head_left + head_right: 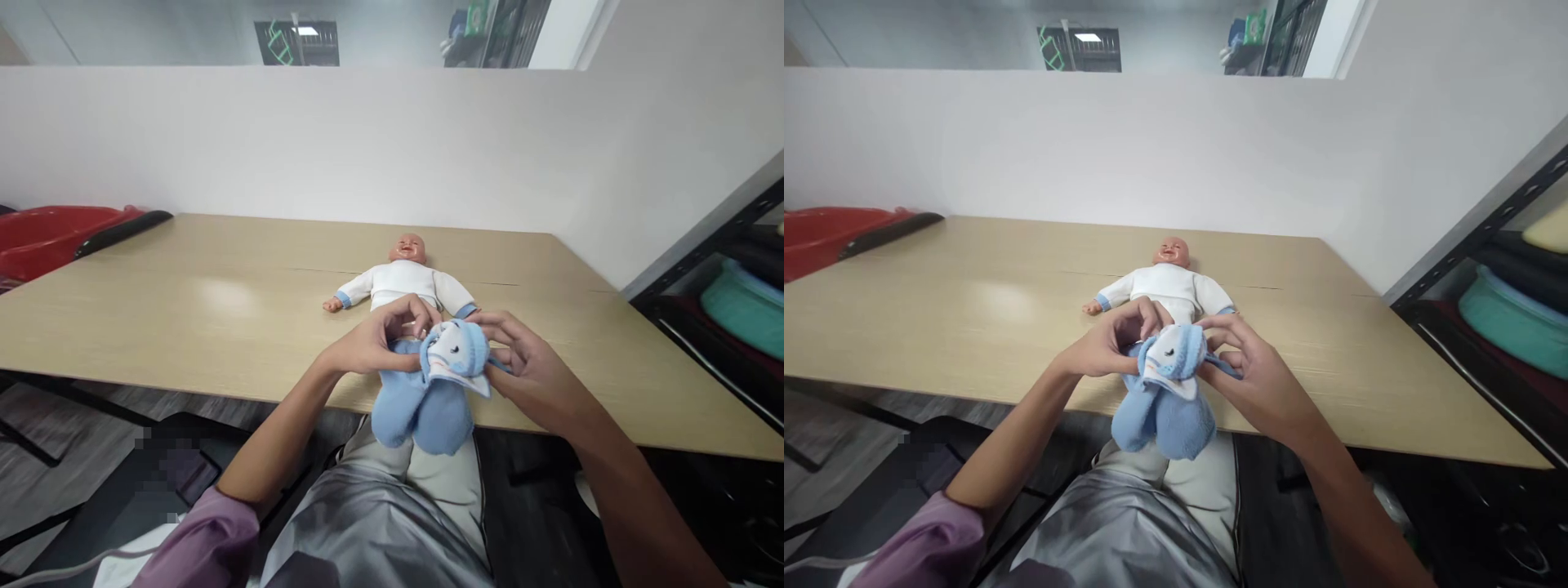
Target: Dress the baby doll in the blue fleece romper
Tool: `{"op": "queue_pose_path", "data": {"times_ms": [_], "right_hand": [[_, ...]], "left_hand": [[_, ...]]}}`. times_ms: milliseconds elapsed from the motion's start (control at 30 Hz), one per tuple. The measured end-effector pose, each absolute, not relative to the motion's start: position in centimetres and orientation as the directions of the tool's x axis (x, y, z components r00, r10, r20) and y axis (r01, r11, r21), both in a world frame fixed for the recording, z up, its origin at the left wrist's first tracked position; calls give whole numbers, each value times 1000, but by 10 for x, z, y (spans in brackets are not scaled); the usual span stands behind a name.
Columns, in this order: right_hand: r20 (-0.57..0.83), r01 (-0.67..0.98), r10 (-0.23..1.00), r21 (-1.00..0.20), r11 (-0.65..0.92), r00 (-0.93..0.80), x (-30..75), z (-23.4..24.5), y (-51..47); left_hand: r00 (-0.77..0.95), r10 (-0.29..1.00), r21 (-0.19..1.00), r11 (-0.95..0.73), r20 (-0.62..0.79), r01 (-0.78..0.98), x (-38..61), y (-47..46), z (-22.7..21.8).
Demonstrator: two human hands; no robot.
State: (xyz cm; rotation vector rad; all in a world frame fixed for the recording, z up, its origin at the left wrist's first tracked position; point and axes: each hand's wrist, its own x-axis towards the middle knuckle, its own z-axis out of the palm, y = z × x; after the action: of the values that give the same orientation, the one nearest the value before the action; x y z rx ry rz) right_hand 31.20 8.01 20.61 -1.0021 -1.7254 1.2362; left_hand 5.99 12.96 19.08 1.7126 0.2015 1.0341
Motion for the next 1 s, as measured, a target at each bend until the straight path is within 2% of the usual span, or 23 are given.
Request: {"op": "queue_pose_path", "data": {"times_ms": [67,133,267,433,567,633,700,767,800,900,1000], "right_hand": [[171,172,885,-948,268,-434,312,210,78],[256,214,861,-901,378,-439,312,213,77],[469,301,845,-792,531,-255,315,216,79],[617,422,787,-709,565,-17,318,217,81],[725,611,688,-550,569,11,312,224,74],[751,629,659,-531,568,39,310,228,72],[746,558,659,-587,587,92,310,232,73],[687,375,717,-699,609,118,313,236,79],[642,261,760,-754,603,102,315,239,84],[531,-47,846,-845,533,42,320,245,97],[467,-254,883,-849,463,46,319,248,107]], "left_hand": [[612,606,861,-381,508,-338,61,129,188],[673,598,897,-349,436,-272,61,127,189],[776,564,937,-336,282,-97,55,122,194],[750,582,896,-443,315,-33,47,120,199],[771,547,895,-440,327,-68,49,118,203],[765,522,827,-561,378,-26,54,114,206],[753,489,680,-730,440,76,59,111,209],[749,460,556,-818,477,148,63,108,210],[745,454,543,-827,489,147,64,108,209],[698,542,677,-728,467,113,60,112,200],[614,674,799,-590,411,113,56,121,189]]}}
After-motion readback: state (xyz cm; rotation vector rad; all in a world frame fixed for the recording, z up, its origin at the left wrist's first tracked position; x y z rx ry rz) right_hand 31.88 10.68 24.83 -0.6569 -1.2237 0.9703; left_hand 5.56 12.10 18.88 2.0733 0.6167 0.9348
